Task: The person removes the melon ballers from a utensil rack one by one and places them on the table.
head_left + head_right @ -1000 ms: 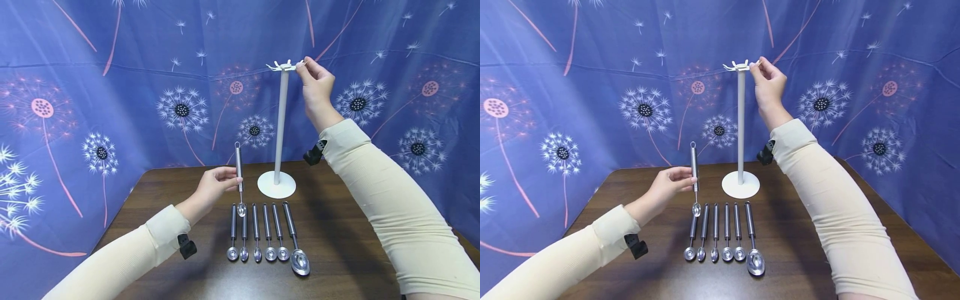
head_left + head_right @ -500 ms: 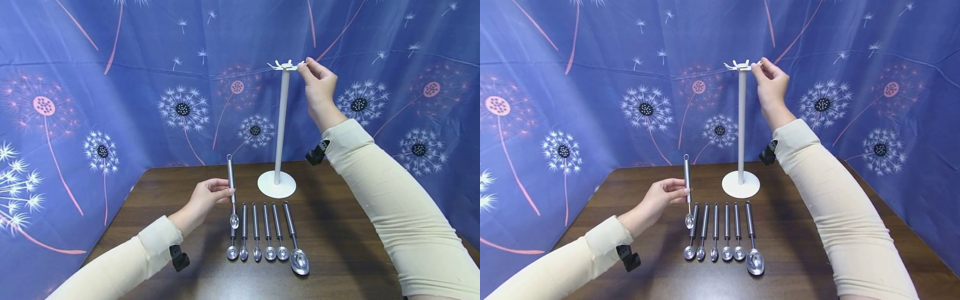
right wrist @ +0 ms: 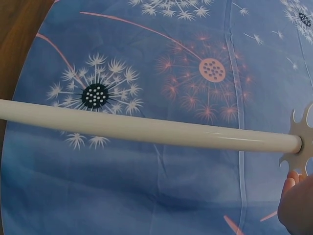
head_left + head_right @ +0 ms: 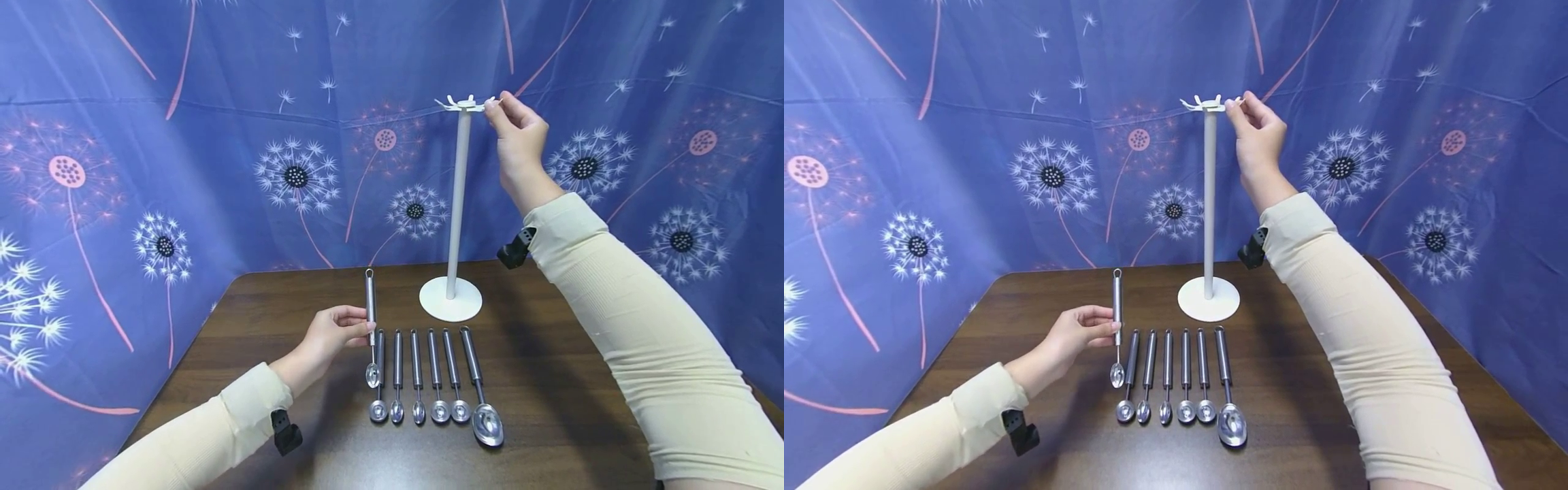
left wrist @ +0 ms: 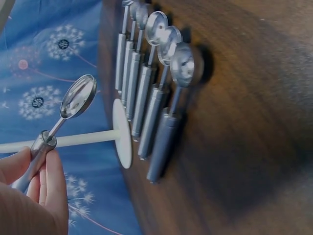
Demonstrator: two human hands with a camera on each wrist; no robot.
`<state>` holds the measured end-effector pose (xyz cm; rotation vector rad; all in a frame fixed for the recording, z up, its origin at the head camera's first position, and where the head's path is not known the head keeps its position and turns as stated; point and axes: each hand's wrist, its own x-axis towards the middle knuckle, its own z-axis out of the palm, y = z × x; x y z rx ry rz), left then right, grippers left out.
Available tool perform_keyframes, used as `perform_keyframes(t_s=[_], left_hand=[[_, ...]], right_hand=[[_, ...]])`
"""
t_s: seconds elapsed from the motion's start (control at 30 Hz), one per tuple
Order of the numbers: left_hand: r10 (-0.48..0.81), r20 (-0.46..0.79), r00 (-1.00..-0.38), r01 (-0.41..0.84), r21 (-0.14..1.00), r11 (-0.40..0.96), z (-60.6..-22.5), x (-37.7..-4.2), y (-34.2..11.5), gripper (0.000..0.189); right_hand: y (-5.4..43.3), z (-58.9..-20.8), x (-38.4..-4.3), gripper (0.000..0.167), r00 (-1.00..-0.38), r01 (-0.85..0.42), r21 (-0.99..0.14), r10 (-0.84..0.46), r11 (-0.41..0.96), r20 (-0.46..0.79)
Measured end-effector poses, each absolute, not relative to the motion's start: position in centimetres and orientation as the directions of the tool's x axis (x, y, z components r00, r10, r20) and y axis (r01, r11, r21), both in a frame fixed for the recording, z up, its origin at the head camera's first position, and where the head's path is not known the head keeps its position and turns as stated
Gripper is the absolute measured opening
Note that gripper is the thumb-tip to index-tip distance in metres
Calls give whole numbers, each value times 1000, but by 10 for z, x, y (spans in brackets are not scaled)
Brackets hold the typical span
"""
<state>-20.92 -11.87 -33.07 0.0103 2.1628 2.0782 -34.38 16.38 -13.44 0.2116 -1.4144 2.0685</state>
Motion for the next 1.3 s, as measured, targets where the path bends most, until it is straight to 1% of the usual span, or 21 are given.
perform_keyframes(t_s=[0.37,0.67,0.93,1.3], left_hand=[[95,-127,-987,-120,990,74,-346,-204,-124,30],[92,-176,-980,-163,977,135,-358,-200,-130,26],[62,-208,-976,-196,966,166,-363,-200,-135,23],[61,-235,-970,-219,954,204,-376,-195,-139,22]], right_hand=[[163,-137,-344,49,-797,-570,-782,403,-252,451],[163,-139,-344,46,-793,-574,-775,416,-266,445],[166,-139,-343,42,-776,-597,-758,425,-262,465],[167,-141,-343,42,-781,-591,-767,415,-248,468]])
